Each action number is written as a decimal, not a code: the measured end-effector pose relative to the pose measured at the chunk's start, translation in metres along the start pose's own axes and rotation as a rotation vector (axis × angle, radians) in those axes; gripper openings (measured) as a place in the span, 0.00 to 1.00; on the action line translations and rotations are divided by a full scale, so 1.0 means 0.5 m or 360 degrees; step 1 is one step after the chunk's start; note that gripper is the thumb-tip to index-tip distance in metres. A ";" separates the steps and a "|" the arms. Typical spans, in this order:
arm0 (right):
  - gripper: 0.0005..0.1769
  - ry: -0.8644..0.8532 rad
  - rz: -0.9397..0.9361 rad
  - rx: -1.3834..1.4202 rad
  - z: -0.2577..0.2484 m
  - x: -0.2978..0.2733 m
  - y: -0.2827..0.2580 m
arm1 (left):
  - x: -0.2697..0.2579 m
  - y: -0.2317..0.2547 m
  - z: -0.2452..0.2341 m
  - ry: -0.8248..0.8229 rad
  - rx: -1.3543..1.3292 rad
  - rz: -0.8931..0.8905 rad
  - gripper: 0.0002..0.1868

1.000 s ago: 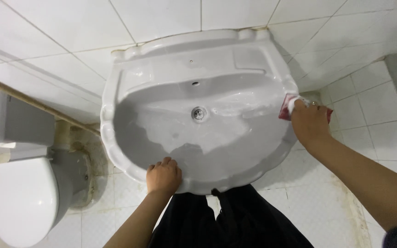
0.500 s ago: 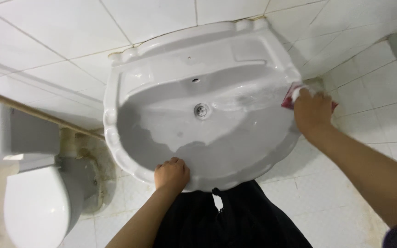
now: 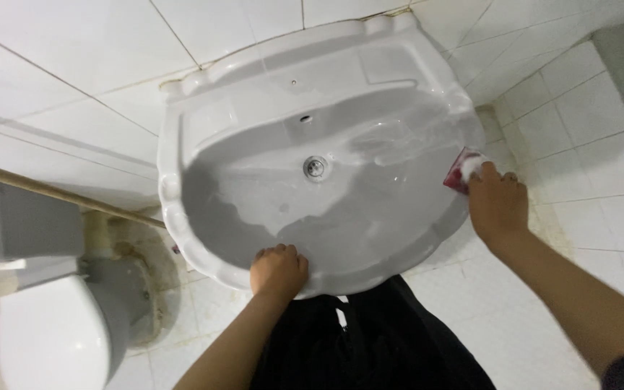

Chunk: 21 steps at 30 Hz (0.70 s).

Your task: Scrub the inside and edges of a bathroom pedestal sink with a red scouring pad.

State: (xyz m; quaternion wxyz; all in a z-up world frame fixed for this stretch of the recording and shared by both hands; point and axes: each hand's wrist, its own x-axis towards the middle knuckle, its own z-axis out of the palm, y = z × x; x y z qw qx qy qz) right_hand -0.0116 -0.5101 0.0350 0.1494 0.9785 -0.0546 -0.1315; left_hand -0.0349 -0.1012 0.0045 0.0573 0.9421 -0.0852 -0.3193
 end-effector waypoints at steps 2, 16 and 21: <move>0.09 0.0102 0.0019 0.0072 -0.011 -0.018 -0.012 | 0.017 -0.012 0.019 0.0111 0.0049 0.0061 0.20; 0.13 -0.0137 0.0158 0.0246 0.005 -0.040 -0.015 | 0.007 -0.007 -0.008 -0.0073 -0.0037 0.0055 0.21; 0.13 -0.0185 0.0163 -0.0055 0.001 -0.003 -0.020 | 0.013 -0.019 0.003 -0.0232 -0.0024 0.0052 0.23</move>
